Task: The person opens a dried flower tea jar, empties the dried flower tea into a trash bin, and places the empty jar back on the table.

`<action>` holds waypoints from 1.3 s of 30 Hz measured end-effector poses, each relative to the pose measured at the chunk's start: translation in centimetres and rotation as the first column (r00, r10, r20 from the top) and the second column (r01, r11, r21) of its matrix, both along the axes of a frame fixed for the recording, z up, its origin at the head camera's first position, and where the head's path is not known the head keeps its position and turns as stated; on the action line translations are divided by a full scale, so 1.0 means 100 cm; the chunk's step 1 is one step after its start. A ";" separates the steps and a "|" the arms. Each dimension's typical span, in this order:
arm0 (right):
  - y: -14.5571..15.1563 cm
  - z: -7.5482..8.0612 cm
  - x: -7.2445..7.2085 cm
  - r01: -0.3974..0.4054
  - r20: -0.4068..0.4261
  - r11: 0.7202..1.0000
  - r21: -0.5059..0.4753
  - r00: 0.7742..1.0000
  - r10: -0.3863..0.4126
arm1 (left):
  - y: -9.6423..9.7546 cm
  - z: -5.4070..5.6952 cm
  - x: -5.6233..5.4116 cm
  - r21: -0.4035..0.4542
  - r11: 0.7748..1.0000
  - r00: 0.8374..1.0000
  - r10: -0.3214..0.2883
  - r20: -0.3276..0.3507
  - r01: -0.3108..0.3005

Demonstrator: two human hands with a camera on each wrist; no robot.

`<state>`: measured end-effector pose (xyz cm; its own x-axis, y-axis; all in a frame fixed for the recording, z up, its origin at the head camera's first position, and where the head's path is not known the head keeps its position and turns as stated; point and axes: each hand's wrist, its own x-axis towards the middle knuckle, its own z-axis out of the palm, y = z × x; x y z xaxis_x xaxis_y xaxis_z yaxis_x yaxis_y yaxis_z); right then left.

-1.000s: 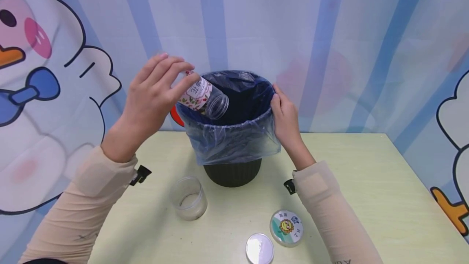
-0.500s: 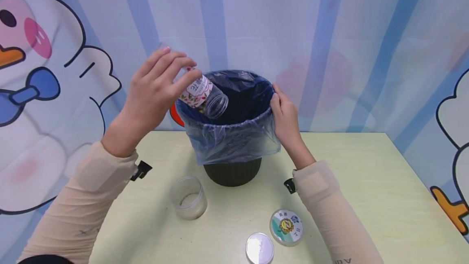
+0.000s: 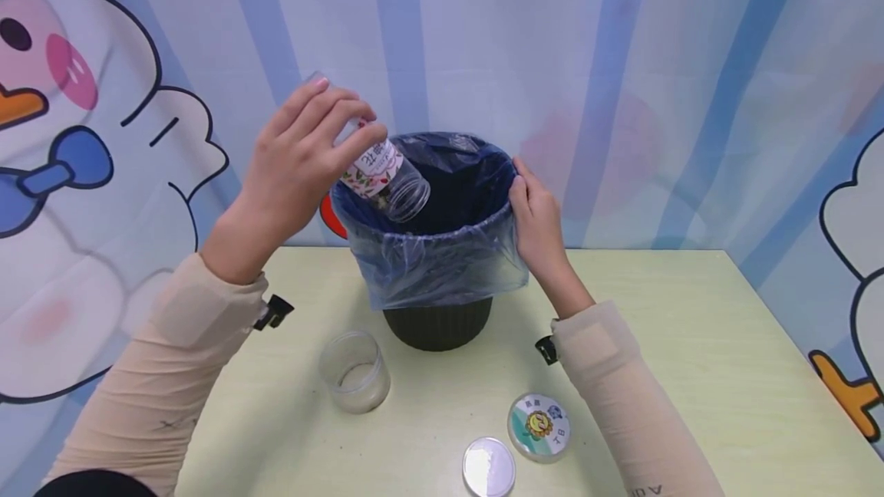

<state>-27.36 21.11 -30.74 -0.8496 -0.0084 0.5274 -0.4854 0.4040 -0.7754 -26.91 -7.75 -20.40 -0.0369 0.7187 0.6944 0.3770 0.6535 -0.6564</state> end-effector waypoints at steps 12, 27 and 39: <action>-0.001 -0.001 -0.001 0.000 0.008 1.000 -0.004 1.000 0.000 | 0.000 0.001 0.000 -0.031 0.999 0.999 -0.029 0.036 0.030; 0.001 -0.002 -0.003 0.010 0.006 1.000 0.005 1.000 -0.010 | -0.005 -0.004 0.000 0.049 0.998 0.998 -0.034 0.048 0.032; 0.000 -0.004 -0.003 0.020 0.013 1.000 0.000 1.000 -0.020 | -0.013 -0.007 0.001 0.077 0.997 0.993 -0.036 0.112 0.028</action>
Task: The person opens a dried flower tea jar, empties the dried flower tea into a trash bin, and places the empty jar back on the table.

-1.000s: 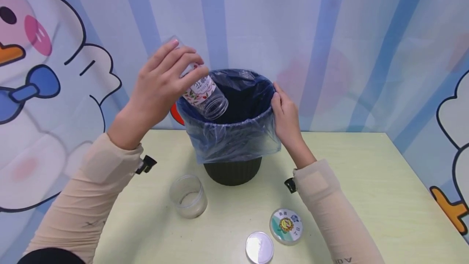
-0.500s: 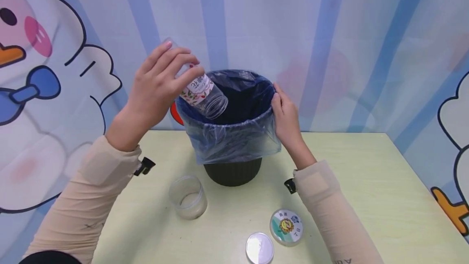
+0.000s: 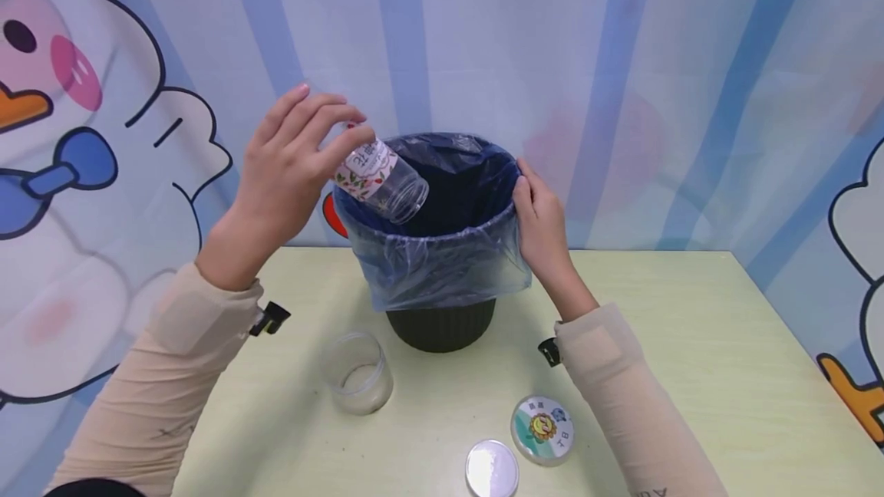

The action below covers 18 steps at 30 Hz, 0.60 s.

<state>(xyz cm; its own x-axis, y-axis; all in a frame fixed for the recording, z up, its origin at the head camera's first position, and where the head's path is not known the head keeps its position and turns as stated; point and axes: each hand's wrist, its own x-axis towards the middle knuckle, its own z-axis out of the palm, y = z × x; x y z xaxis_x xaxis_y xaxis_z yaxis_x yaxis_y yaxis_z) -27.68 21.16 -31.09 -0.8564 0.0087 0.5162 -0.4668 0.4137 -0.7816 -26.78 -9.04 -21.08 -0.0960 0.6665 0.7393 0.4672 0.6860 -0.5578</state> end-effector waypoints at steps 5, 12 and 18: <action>0.000 0.002 0.001 0.001 0.000 1.000 0.004 1.000 -0.001 | -0.002 0.000 0.000 0.018 1.000 1.000 -0.004 0.005 0.004; 0.000 0.001 0.004 0.005 0.010 1.000 -0.006 1.000 -0.005 | -0.005 -0.001 0.002 0.034 0.999 0.999 -0.003 0.050 0.002; 0.001 -0.004 0.006 0.009 0.011 0.999 -0.050 1.000 -0.008 | -0.007 -0.003 0.004 0.066 0.998 0.999 0.021 0.050 -0.024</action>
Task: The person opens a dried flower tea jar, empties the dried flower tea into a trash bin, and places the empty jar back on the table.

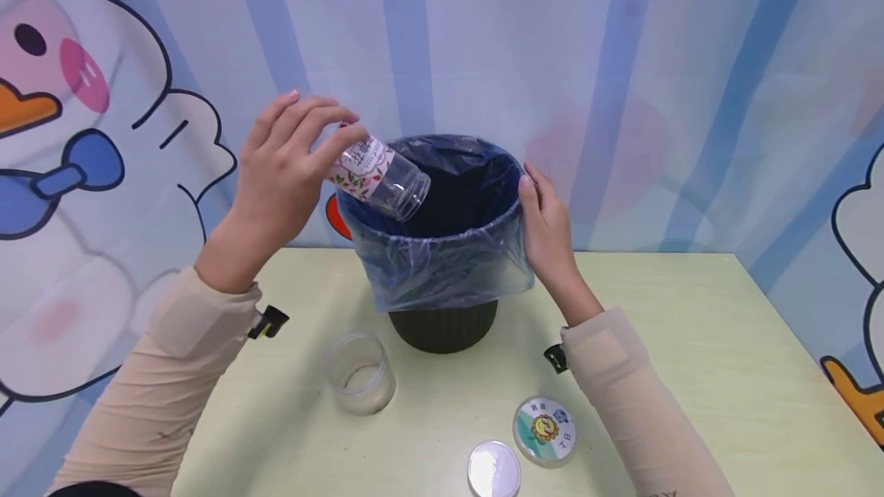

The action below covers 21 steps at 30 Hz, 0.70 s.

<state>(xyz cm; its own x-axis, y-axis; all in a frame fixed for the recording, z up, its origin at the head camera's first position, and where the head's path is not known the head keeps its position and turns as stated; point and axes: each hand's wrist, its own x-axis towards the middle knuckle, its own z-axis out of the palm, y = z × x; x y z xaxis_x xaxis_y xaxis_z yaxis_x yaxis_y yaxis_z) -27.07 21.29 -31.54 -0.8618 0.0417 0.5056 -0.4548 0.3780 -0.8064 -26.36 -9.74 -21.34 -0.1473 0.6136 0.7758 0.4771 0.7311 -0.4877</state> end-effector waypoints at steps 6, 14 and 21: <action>0.003 -0.002 0.001 0.023 0.007 0.999 -0.025 1.000 -0.023 | -0.005 -0.001 0.001 0.061 0.998 0.998 0.000 0.061 -0.004; 0.011 -0.009 0.008 0.007 0.033 0.995 -0.098 0.999 -0.004 | -0.009 -0.004 0.004 0.202 0.979 0.985 0.005 0.174 -0.040; 0.017 -0.016 0.014 0.006 0.025 0.992 -0.127 1.000 -0.002 | -0.011 -0.006 0.010 0.390 0.918 0.961 -0.042 0.274 -0.071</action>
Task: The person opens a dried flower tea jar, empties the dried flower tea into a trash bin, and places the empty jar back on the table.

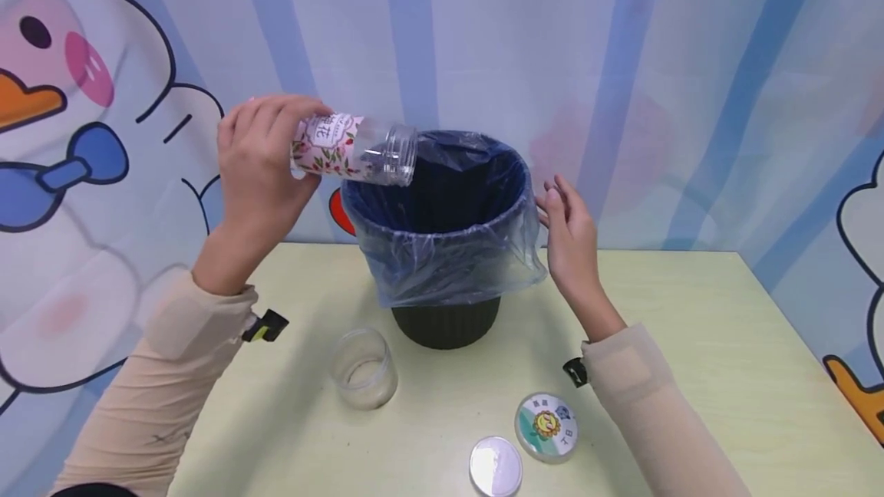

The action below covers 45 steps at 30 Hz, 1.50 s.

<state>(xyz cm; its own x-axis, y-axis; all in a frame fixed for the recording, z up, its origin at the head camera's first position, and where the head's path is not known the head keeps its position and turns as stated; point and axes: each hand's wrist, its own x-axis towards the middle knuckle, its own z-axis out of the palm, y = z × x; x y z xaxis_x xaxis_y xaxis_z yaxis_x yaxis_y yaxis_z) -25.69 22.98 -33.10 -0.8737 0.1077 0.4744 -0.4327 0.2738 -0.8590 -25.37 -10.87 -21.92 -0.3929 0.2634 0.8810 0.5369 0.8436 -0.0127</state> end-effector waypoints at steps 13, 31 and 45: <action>0.007 -0.009 0.015 -0.052 -0.047 0.998 -0.046 0.998 0.050 | -0.003 -0.007 0.011 0.262 0.965 0.974 -0.046 0.224 -0.014; 0.011 -0.012 0.036 -0.127 -0.065 0.985 -0.117 0.991 0.120 | -0.011 -0.022 0.028 0.473 0.878 0.879 -0.278 0.388 0.068; 0.013 -0.012 0.045 -0.147 -0.065 0.986 -0.075 0.988 0.142 | -0.016 -0.033 0.037 0.517 0.852 0.858 -0.320 0.403 0.075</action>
<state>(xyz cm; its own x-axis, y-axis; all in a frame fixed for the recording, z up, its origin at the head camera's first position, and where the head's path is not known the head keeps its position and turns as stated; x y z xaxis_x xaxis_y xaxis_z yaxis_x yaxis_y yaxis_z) -21.24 24.29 -34.27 -0.8534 0.0212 0.5209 -0.5136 0.1369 -0.8470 -21.70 -12.42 -25.18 -0.7654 -0.0138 0.6434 0.5305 0.5524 0.6430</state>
